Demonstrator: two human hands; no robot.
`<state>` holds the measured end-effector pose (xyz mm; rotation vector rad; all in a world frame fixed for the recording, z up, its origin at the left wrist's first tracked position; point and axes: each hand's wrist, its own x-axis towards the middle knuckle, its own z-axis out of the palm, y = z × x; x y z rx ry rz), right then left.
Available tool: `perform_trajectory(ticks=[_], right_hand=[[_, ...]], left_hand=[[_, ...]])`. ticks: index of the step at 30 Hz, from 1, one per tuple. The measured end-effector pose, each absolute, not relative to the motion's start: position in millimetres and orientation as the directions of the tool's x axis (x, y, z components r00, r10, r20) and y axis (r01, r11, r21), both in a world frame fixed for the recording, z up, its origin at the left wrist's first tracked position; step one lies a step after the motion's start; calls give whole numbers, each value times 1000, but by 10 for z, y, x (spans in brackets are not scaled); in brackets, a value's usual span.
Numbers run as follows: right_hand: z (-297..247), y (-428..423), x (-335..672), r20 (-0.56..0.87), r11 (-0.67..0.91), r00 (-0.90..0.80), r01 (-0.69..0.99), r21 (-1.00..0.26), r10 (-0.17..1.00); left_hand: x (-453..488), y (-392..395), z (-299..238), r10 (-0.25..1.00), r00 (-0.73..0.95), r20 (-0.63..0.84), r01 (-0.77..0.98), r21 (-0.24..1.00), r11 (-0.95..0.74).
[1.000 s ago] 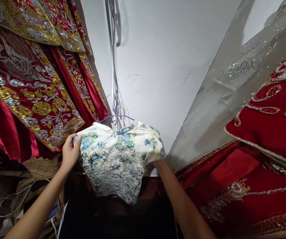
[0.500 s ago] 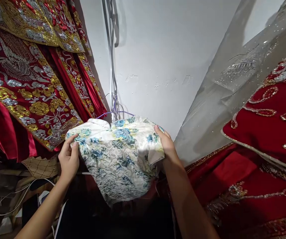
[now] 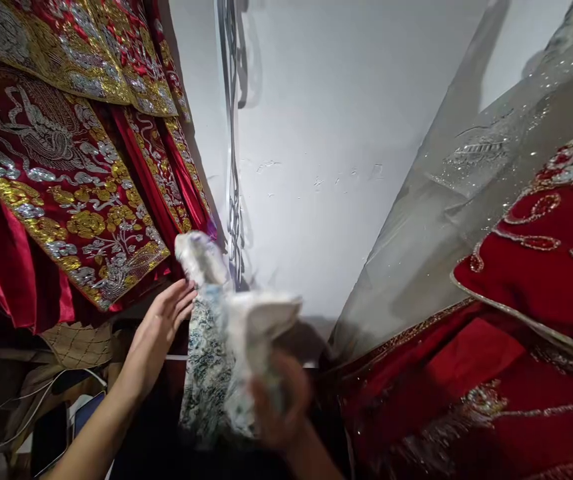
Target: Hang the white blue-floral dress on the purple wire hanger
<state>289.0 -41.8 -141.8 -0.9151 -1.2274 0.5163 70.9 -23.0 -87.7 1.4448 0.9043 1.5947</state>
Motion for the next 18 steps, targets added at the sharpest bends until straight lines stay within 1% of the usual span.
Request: perform_trajectory(ticks=[1, 2, 4, 5, 6, 7, 8, 9, 11, 12, 13, 14, 15, 16, 17, 18], right_hand=[[-1489, -579, 2765, 657, 657, -60, 154, -738, 752], [-1506, -705, 2669, 648, 694, -263, 161, -701, 715], [-1414, -829, 2585, 491, 667, -526, 216, -713, 695], [-1337, -828, 2598, 418, 638, -588, 227, -736, 692], [-1264, -790, 2642, 367, 609, -625, 225, -761, 689], [-1211, -721, 2710, 355, 592, -632, 208, -778, 689], [-1187, -627, 2792, 379, 589, -600, 196, -784, 704], [-1193, -512, 2882, 428, 596, -525, 203, -776, 736], [-1269, -251, 3051, 525, 607, -313, 297, -737, 791], [-1319, -120, 3124, 543, 588, -227, 363, -723, 808], [-1364, 3, 3186, 532, 560, -192, 412, -719, 825], [-1394, 110, 3239, 478, 520, -213, 442, -731, 852], [-1407, 197, 3282, 387, 476, -280, 449, -757, 879], [-1400, 263, 3317, 281, 428, -362, 438, -790, 889], [-1372, 309, 3343, 183, 379, -438, 415, -827, 880], [-1326, 337, 3360, 111, 329, -493, 380, -864, 863]], left_hand=[[779, -252, -825, 922, -26, 387, -151, 910, -387], [834, -279, -783, 945, -5, 328, -182, 929, -323], [878, -342, -731, 978, 92, 186, -203, 965, -165], [860, -377, -716, 978, 176, 115, -202, 976, -79], [813, -414, -703, 960, 275, 50, -181, 983, 1], [742, -453, -687, 928, 372, -6, -132, 990, 59], [651, -496, -664, 890, 453, -53, -53, 995, 86], [547, -541, -633, 853, 513, -95, 50, 995, 81], [326, -633, -552, 802, 575, -161, 283, 959, -10], [220, -670, -509, 791, 582, -187, 380, 923, -62], [121, -695, -470, 791, 578, -202, 452, 886, -105], [30, -701, -438, 797, 571, -197, 500, 853, -148], [-55, -687, -414, 812, 559, -164, 531, 823, -200], [-133, -651, -399, 838, 538, -94, 554, 788, -267], [-204, -598, -390, 867, 498, 12, 578, 741, -341], [-264, -531, -387, 888, 436, 148, 605, 682, -411]])
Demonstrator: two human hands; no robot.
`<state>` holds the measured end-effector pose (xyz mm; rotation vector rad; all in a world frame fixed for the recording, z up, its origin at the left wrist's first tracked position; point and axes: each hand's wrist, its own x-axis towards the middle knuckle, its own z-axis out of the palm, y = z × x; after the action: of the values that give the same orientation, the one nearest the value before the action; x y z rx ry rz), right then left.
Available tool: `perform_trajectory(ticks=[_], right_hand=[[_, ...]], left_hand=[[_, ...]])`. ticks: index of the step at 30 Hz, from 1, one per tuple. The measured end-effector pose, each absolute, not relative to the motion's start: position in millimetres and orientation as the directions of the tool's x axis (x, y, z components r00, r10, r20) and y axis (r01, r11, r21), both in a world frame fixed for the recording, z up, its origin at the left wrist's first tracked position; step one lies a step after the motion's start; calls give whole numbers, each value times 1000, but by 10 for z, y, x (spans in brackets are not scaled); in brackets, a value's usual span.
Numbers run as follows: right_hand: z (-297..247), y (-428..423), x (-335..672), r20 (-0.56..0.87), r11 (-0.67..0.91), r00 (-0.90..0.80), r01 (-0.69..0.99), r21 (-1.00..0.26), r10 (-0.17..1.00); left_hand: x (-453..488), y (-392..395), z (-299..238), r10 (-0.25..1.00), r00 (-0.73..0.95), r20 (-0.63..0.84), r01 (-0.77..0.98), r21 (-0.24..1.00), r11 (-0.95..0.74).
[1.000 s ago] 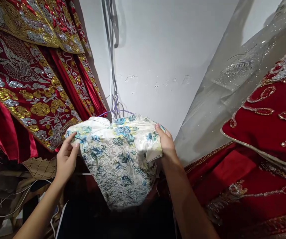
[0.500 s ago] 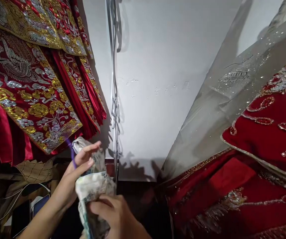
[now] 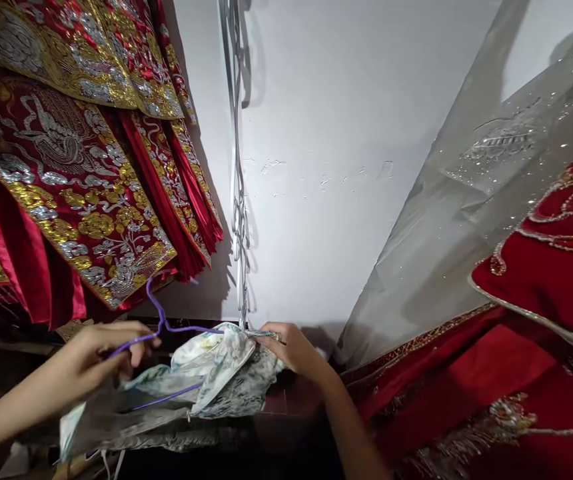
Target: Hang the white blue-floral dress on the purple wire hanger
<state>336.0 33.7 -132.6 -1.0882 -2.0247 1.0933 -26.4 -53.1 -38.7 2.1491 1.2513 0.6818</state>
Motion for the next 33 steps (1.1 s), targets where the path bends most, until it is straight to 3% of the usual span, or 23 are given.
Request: perform_trajectory(ticks=[3, 6, 8, 10, 12, 15, 17, 20, 27, 33], right_hand=[[-1089, 388, 3358, 89, 227, -502, 220, -949, 860], [-757, 508, 3293, 172, 191, -348, 22, -981, 922], [-544, 646, 3239, 200, 180, -229, -105, -978, 953], [-381, 793, 3198, 224, 194, -121, -222, -956, 967], [-288, 901, 3182, 263, 248, -6, -309, -918, 965], [-285, 935, 3202, 314, 343, 138, -353, -871, 939], [-358, 881, 3225, 309, 364, 203, -362, -858, 929], [-541, 753, 3252, 279, 357, 249, -369, -858, 928], [-1033, 739, 3363, 219, 271, 210, -263, -926, 953], [-1844, 734, 3366, 217, 261, 492, -21, -965, 843]], left_hand=[[-351, -331, -397, 826, 137, 547, 701, 535, -471], [-247, -248, -493, 559, -84, 825, 724, 436, -535], [-78, -278, -657, 306, -128, 943, 687, 307, -659], [147, -340, -898, 200, -153, 968, 599, 252, -760], [394, -382, -1165, 397, -148, 906, 497, 415, -762], [710, -306, -1476, 782, -42, 622, 430, 718, -548], [835, -151, -1589, 888, 15, 459, 394, 814, -427], [902, 133, -1678, 923, 46, 383, 381, 847, -370], [934, 183, -2085, 940, 12, 340, 540, 789, -292], [921, -109, -2284, 948, -81, 307, 492, 840, -230]])
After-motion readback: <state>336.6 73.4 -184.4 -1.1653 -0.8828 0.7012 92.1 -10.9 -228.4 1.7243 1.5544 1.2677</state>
